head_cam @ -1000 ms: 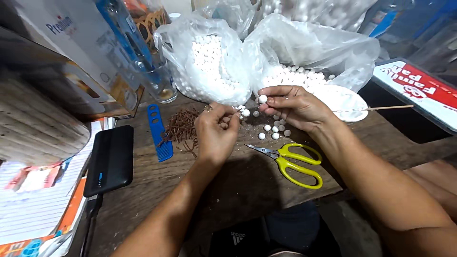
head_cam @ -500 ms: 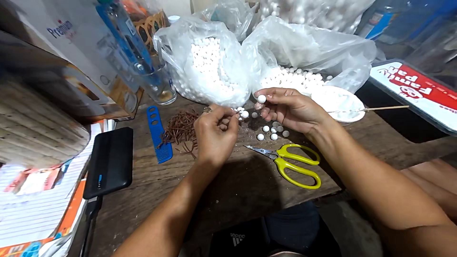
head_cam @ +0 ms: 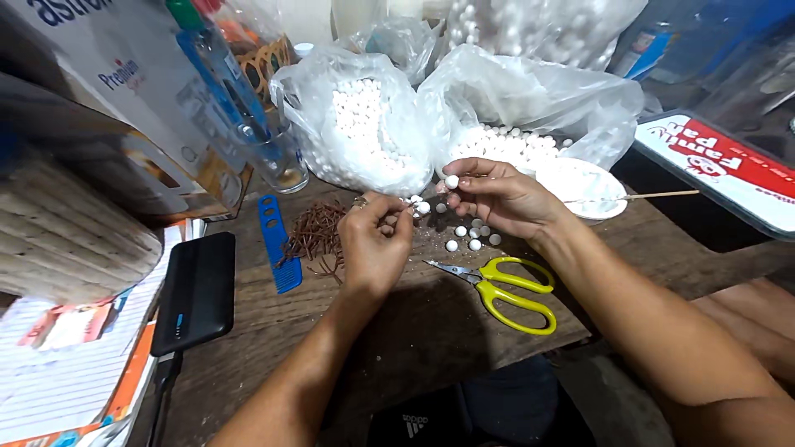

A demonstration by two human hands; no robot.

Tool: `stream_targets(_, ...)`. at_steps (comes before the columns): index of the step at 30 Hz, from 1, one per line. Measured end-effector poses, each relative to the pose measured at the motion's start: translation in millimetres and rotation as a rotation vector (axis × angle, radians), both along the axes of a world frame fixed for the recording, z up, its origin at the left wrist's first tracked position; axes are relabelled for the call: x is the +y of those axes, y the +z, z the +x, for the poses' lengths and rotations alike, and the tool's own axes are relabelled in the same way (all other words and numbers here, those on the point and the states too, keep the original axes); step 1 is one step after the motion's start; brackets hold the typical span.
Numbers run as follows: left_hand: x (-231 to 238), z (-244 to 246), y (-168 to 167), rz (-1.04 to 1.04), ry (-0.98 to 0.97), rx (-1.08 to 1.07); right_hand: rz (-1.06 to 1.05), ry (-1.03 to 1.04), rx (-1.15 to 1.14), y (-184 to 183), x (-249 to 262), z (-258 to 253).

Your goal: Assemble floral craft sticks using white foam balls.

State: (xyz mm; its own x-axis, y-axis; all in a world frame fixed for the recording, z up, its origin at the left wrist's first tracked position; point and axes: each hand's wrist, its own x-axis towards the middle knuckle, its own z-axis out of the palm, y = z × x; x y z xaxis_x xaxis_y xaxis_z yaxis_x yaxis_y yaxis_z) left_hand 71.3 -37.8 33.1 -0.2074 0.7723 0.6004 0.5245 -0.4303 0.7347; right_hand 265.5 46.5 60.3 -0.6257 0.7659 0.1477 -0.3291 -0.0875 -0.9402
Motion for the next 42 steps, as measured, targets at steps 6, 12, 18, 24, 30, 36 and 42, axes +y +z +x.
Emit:
stream_targets(6,0,1,0,0.008,0.006,-0.002,0.045,-0.054,-0.025,-2,-5,3)
stream_targets(12,-1,1,1,-0.005,0.018,0.014,0.102,-0.076,-0.005,-5,-6,4)
stream_targets(18,0,1,0,-0.001,0.011,0.004,0.165,-0.156,-0.089,-2,-10,1)
stream_targets(24,0,0,0,0.011,0.009,0.002,0.141,-0.208,-0.110,0,-11,-3)
stream_targets(30,0,1,1,0.005,0.007,-0.002,0.161,-0.214,-0.096,-2,-8,-2)
stream_targets(36,1,1,0,0.025,0.013,0.020,0.161,-0.212,-0.053,-2,-4,-5)
stream_targets(42,0,0,0,0.023,0.000,0.006,0.189,-0.232,-0.055,-3,-8,-6)
